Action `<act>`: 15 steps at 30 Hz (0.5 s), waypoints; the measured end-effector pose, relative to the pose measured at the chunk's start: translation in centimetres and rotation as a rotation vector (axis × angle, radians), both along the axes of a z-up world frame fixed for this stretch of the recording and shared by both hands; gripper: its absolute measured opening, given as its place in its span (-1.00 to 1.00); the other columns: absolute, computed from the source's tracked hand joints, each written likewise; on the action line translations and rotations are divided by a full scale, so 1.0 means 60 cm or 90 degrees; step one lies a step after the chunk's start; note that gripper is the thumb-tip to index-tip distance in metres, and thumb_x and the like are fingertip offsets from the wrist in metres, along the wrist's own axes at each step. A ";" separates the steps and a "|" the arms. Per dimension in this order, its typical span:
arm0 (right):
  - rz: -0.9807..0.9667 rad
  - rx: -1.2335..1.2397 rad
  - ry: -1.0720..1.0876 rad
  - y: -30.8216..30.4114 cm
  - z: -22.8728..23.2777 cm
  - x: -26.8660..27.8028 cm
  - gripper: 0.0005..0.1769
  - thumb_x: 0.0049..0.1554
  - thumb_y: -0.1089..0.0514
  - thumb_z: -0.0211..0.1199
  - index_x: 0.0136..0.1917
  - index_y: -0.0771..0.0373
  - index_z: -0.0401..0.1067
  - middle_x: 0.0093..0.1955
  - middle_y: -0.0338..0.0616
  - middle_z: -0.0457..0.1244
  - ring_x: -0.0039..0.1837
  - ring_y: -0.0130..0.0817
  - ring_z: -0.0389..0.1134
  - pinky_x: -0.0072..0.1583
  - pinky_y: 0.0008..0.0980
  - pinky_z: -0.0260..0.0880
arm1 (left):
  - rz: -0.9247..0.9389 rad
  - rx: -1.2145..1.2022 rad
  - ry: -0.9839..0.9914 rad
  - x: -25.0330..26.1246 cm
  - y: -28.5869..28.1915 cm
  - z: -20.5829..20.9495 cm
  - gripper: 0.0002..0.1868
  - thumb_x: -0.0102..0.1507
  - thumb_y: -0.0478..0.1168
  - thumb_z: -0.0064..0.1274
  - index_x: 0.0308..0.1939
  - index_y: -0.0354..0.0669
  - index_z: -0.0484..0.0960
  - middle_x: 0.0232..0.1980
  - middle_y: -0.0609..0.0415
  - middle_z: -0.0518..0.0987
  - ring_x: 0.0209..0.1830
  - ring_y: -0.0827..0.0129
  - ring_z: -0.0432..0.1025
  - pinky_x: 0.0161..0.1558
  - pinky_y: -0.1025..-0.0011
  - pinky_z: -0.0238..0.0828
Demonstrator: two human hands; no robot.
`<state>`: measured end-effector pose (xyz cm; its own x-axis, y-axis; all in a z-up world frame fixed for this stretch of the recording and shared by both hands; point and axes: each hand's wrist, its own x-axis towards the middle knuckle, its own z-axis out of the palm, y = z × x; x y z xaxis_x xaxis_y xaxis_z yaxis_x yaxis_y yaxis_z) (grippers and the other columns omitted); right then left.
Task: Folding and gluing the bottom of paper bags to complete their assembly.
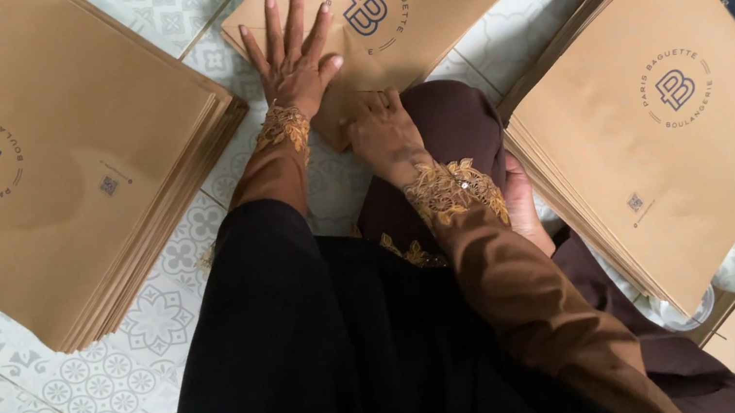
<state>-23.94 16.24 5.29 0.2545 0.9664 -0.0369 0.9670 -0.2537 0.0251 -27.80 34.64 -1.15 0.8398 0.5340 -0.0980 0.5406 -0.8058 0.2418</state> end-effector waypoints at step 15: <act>0.008 -0.026 -0.104 0.005 -0.015 -0.004 -0.69 0.16 0.11 0.23 0.19 0.11 0.41 0.05 -0.13 0.34 0.04 -0.21 0.36 0.20 -0.12 0.22 | -0.012 0.005 -0.025 -0.002 0.002 -0.020 -0.18 0.47 0.29 -0.10 0.70 0.45 -0.15 0.67 0.30 -0.55 0.55 0.18 -0.81 0.36 -0.34 -0.99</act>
<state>-24.19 16.55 4.36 0.2482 0.9681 -0.0353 0.9523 -0.2371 0.1922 -27.89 34.77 -2.36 0.8528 0.5187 -0.0604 0.5154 -0.8176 0.2566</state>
